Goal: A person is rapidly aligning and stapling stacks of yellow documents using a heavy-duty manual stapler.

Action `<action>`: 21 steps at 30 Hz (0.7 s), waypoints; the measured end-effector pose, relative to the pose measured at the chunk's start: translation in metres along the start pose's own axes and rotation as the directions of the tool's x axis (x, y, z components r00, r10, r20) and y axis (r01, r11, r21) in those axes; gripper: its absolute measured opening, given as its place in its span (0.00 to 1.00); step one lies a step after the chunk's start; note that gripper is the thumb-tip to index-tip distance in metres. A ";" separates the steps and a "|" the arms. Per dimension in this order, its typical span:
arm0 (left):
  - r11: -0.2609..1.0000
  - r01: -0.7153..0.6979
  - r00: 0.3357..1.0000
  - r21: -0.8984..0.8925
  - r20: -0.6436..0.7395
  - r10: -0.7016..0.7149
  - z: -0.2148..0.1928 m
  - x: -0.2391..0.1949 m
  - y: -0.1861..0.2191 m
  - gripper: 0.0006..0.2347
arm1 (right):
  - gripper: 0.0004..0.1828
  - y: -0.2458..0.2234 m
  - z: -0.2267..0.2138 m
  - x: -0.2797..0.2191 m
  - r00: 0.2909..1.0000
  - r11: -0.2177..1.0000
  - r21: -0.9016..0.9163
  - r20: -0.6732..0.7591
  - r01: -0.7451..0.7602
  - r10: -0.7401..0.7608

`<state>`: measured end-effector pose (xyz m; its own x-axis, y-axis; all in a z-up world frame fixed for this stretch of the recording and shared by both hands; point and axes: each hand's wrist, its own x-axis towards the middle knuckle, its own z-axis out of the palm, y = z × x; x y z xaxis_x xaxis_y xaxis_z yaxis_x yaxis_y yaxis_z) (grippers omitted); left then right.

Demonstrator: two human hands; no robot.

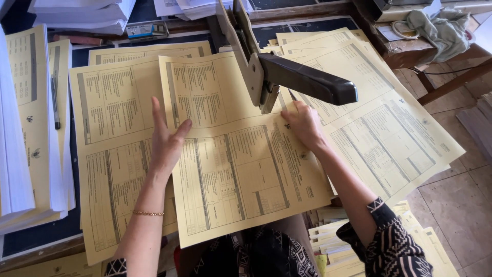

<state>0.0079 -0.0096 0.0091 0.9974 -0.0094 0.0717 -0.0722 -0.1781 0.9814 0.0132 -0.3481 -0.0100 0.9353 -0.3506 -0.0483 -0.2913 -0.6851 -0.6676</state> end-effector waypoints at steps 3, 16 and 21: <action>0.996 0.025 1.000 -0.085 0.005 -0.025 -0.006 -0.006 0.007 0.43 | 0.24 -0.015 -0.003 -0.008 0.999 0.999 0.036 -0.035 0.010 -0.009; 0.998 0.067 0.988 0.015 0.136 -0.069 -0.006 -0.006 0.002 0.25 | 0.41 -0.125 -0.150 -0.019 0.895 0.859 0.491 0.303 0.148 -0.327; 0.996 0.033 0.985 -0.086 0.170 -0.018 -0.008 0.001 -0.017 0.23 | 0.33 -0.222 -0.158 -0.078 0.844 0.958 0.200 0.533 -0.204 0.068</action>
<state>0.0097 0.0010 -0.0058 0.9846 -0.1735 0.0223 -0.0389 -0.0925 0.9949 -0.0270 -0.2695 0.2592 0.8761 -0.0026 -0.4822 -0.4297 -0.4578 -0.7783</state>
